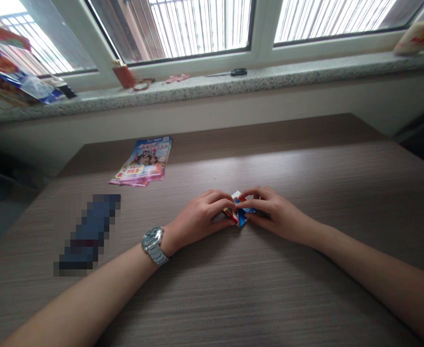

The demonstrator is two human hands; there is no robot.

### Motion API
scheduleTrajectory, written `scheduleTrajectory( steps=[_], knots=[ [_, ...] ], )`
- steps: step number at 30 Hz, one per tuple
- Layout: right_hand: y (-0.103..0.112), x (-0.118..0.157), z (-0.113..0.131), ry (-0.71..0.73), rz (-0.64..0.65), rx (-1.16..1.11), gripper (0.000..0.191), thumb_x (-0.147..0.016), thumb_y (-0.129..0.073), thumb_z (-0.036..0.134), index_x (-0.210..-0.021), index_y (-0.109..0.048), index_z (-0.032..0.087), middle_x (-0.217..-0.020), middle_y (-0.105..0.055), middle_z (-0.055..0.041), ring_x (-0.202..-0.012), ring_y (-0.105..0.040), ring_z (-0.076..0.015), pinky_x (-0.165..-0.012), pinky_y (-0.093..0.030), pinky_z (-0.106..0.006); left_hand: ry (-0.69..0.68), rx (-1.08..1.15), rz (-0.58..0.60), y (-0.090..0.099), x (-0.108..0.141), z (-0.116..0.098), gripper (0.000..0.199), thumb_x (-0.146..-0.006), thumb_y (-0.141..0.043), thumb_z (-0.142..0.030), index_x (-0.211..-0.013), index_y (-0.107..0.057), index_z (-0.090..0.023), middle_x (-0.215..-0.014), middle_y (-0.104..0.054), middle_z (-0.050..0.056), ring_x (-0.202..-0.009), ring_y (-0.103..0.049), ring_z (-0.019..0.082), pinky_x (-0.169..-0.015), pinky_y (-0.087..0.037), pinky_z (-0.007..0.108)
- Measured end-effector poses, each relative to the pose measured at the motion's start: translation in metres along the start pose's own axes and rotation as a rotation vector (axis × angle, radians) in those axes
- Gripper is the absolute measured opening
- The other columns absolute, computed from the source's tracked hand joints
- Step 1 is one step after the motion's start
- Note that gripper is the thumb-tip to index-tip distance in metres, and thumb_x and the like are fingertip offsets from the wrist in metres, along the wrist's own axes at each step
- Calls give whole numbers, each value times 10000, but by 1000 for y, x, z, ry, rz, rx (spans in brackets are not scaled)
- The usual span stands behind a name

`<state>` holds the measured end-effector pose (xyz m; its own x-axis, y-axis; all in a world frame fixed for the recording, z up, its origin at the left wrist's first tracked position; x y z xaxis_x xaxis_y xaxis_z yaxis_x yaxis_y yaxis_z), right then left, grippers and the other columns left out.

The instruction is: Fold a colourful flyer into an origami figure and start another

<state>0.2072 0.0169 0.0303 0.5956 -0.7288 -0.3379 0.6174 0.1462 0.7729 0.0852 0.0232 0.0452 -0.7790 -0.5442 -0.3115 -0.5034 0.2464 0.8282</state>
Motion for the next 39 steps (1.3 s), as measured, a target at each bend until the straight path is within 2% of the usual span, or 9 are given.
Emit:
scheduleTrajectory(
  steps=[6,10,17,26,32,39],
  knots=[
    [4,-4,2,-49,2,-113,250,-971,-635,253,-1210,-686,303,-1271,-659,-78,-1208,-599,-247,-1041,-485,-443,-1,22,-15,3,-1,-1,215,-975,-666,-341,-1142,-648,-208,-1188,-668,88,-1080,-648,211,-928,-550,361],
    [5,-6,-1,-123,23,-186,139,-973,-649,307,-1099,-692,270,-1133,-712,-54,-1098,-628,-231,-982,-485,-407,-3,21,-1,1,-1,-1,208,-969,-675,-339,-1127,-646,-208,-1181,-669,84,-1081,-643,210,-926,-542,353],
    [-1,-5,-3,-142,50,-175,130,-975,-645,359,-1007,-723,259,-1060,-669,-59,-1045,-617,-228,-944,-481,-385,-8,15,12,-1,-1,-1,191,-968,-673,-301,-1138,-654,-217,-1200,-668,80,-1084,-639,207,-930,-534,351],
    [-2,-8,1,-162,70,-223,129,-974,-649,368,-972,-724,264,-1010,-649,-39,-1025,-602,-213,-934,-463,-369,-24,-1,24,-2,-1,-1,192,-976,-661,-344,-1118,-653,-215,-1204,-670,85,-1094,-641,219,-935,-535,360],
    [-4,-9,2,-166,95,-238,172,-984,-630,341,-872,-704,234,-1011,-663,-42,-1020,-599,-215,-943,-446,-378,-26,-26,37,-4,-1,-1,189,-978,-661,-324,-1137,-653,-221,-1223,-660,82,-1097,-634,219,-942,-528,363],
    [-3,-9,1,-171,5,-143,78,-926,-711,294,-938,-658,238,-927,-682,-8,-938,-594,-198,-861,-443,-349,-23,-42,32,-5,0,0,217,-979,-659,-354,-1144,-651,-214,-1218,-662,85,-1092,-635,219,-936,-528,360]
  ],
)
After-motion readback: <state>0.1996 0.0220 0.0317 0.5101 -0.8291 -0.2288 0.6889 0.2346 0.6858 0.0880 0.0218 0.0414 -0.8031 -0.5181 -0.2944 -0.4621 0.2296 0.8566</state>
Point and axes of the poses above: each hand's wrist, its own x-axis away from the middle knuckle, its own y-axis out of the back of the hand, z = x × y, the point moved 10 cm from there along -x, towards the middle knuckle
